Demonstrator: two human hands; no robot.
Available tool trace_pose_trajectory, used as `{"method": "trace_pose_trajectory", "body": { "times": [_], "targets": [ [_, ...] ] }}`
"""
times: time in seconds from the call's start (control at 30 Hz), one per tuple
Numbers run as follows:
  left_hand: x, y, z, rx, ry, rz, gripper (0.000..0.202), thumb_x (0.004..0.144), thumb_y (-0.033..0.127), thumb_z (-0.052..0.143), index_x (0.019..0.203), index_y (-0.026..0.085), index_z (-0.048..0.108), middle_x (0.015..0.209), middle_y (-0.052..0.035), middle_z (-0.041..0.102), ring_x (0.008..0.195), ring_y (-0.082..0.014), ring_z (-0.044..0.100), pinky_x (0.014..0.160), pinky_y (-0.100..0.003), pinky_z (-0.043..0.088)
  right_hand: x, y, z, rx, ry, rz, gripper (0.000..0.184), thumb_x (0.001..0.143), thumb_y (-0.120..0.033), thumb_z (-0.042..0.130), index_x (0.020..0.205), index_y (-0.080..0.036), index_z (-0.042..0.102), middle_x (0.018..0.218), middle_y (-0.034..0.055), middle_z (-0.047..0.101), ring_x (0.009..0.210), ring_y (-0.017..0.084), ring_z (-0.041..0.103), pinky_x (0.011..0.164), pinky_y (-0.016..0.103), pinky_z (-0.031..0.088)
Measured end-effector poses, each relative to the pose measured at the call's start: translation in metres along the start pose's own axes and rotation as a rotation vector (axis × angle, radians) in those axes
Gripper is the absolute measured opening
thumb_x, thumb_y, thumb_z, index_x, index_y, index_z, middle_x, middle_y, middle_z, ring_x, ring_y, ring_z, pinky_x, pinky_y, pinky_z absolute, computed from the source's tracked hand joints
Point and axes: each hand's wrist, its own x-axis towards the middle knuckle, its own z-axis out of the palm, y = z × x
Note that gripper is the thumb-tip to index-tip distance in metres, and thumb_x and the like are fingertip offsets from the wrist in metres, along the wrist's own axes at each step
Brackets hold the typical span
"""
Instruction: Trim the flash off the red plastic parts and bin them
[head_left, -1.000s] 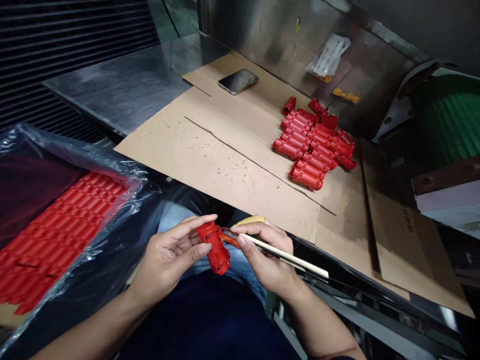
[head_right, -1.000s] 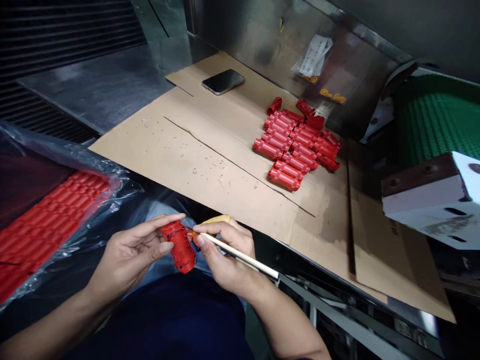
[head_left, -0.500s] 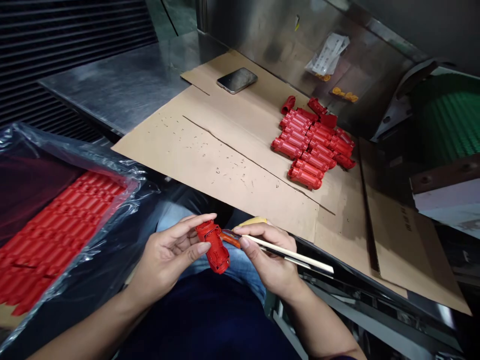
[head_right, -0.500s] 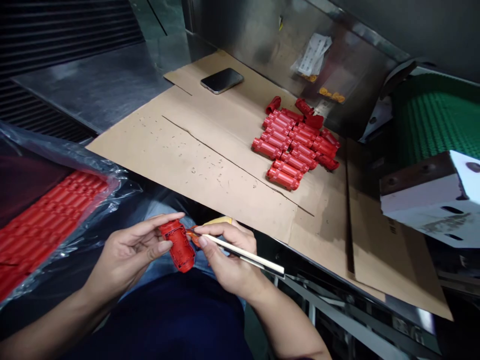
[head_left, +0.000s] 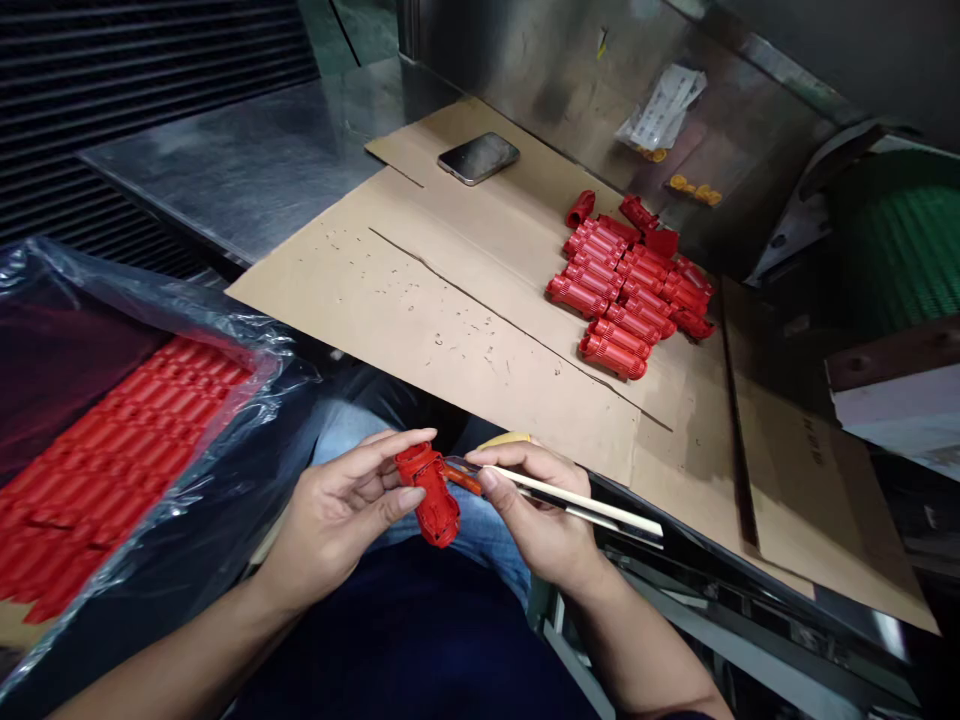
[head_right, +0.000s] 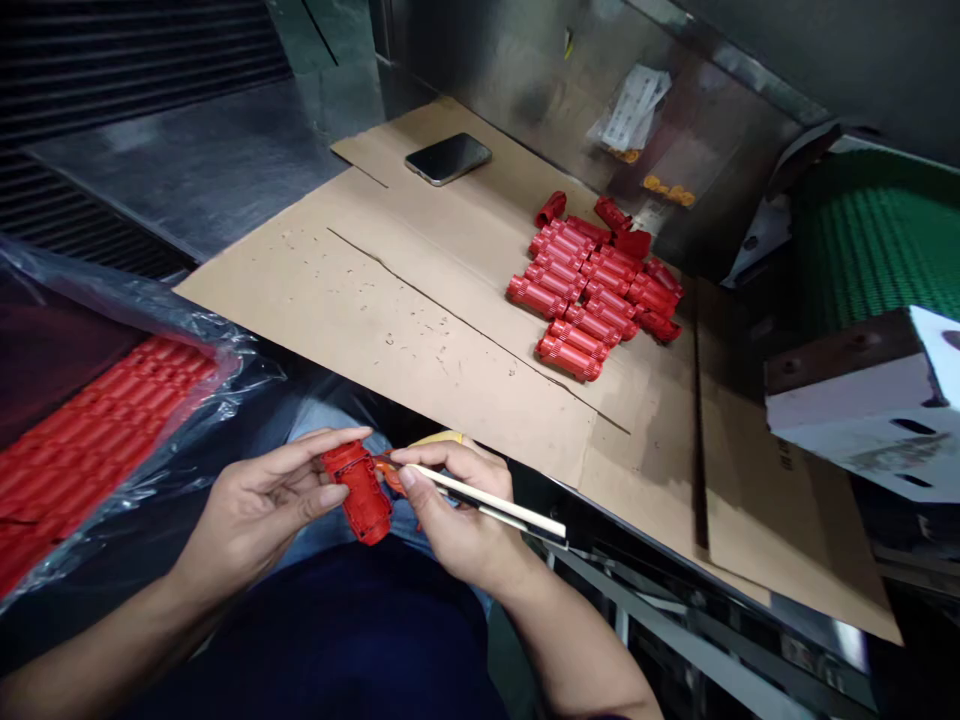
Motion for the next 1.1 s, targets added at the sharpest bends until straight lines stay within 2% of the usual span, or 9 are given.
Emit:
{"method": "trace_pose_trajectory", "body": {
  "times": [0.13,0.2,0.33,0.43,0.6,0.73,0.87,1.0,1.1],
  "targets": [
    [0.002,0.001,-0.006,0.039,0.081,0.062,0.050,0.097,0.020,0.082,0.145,0.032,0.077,0.129,-0.0064,0.079,0.118,-0.0239,0.077,0.104,-0.028,0.062,-0.003,0.006,-0.002,-0.022,-0.042,0.055,0.010,0.101,-0.022,0.078,0.106,-0.025,0.086,0.097,0.0049,0.085,0.084,0.017,0.081,0.075,0.026,0.065],
    [0.003,0.003,-0.008,0.056,0.075,0.073,0.051,0.095,0.021,0.083,0.145,0.031,0.077,0.127,-0.0066,0.080,0.116,-0.0246,0.077,0.104,-0.029,0.063,-0.004,0.005,-0.004,-0.054,-0.025,-0.040,0.013,0.101,-0.019,0.077,0.109,-0.025,0.085,0.099,0.0048,0.085,0.086,0.017,0.081,0.076,0.027,0.065],
    [0.004,0.005,-0.005,0.056,0.048,0.049,0.049,0.095,0.021,0.084,0.142,0.032,0.079,0.125,-0.0064,0.080,0.117,-0.0248,0.077,0.106,-0.030,0.063,-0.003,0.000,-0.001,-0.118,-0.030,-0.325,0.032,0.098,-0.008,0.077,0.125,-0.025,0.080,0.114,0.0078,0.084,0.101,0.021,0.079,0.088,0.034,0.066],
    [0.002,0.005,-0.001,0.037,0.050,0.048,0.049,0.093,0.020,0.085,0.140,0.032,0.080,0.130,-0.0063,0.079,0.118,-0.0240,0.078,0.105,-0.028,0.063,-0.002,-0.002,0.004,-0.148,-0.042,-0.418,0.040,0.096,-0.003,0.076,0.131,-0.022,0.077,0.117,0.0113,0.083,0.103,0.024,0.078,0.088,0.039,0.066],
    [0.001,0.008,0.002,0.030,0.051,0.063,0.048,0.093,0.019,0.086,0.139,0.032,0.080,0.123,-0.0055,0.079,0.114,-0.0222,0.080,0.103,-0.026,0.064,-0.001,0.003,0.008,-0.173,-0.016,-0.455,0.041,0.094,0.000,0.075,0.131,-0.019,0.076,0.113,0.0136,0.082,0.100,0.025,0.077,0.087,0.042,0.066],
    [0.002,0.008,0.002,0.040,0.062,0.073,0.047,0.093,0.019,0.086,0.138,0.032,0.081,0.133,-0.0062,0.078,0.114,-0.0214,0.080,0.102,-0.025,0.064,-0.002,0.004,0.008,-0.179,-0.011,-0.434,0.040,0.095,-0.001,0.075,0.130,-0.020,0.076,0.114,0.0127,0.082,0.100,0.025,0.076,0.086,0.042,0.066],
    [0.003,0.006,0.005,0.075,0.071,0.109,0.047,0.094,0.018,0.085,0.138,0.033,0.081,0.134,-0.0060,0.078,0.114,-0.0201,0.080,0.102,-0.023,0.064,-0.003,0.002,0.010,-0.208,0.002,-0.427,0.040,0.096,-0.001,0.072,0.131,-0.021,0.074,0.117,0.0125,0.081,0.107,0.025,0.076,0.092,0.042,0.066],
    [0.002,0.005,0.010,0.176,0.129,0.227,0.050,0.092,0.014,0.085,0.138,0.033,0.080,0.134,-0.0049,0.075,0.113,-0.0185,0.079,0.102,-0.023,0.063,-0.002,0.004,0.016,-0.234,-0.038,-0.424,0.034,0.101,-0.009,0.070,0.133,-0.019,0.068,0.127,0.0157,0.078,0.118,0.028,0.073,0.098,0.048,0.066],
    [0.002,0.003,0.014,0.253,0.172,0.351,0.055,0.090,0.009,0.085,0.138,0.033,0.079,0.125,-0.0035,0.075,0.107,-0.0166,0.077,0.096,-0.023,0.065,-0.003,0.010,0.025,-0.310,-0.031,-0.530,0.032,0.103,-0.010,0.068,0.134,-0.016,0.065,0.119,0.0175,0.077,0.112,0.030,0.071,0.095,0.051,0.068]
  ]
}}
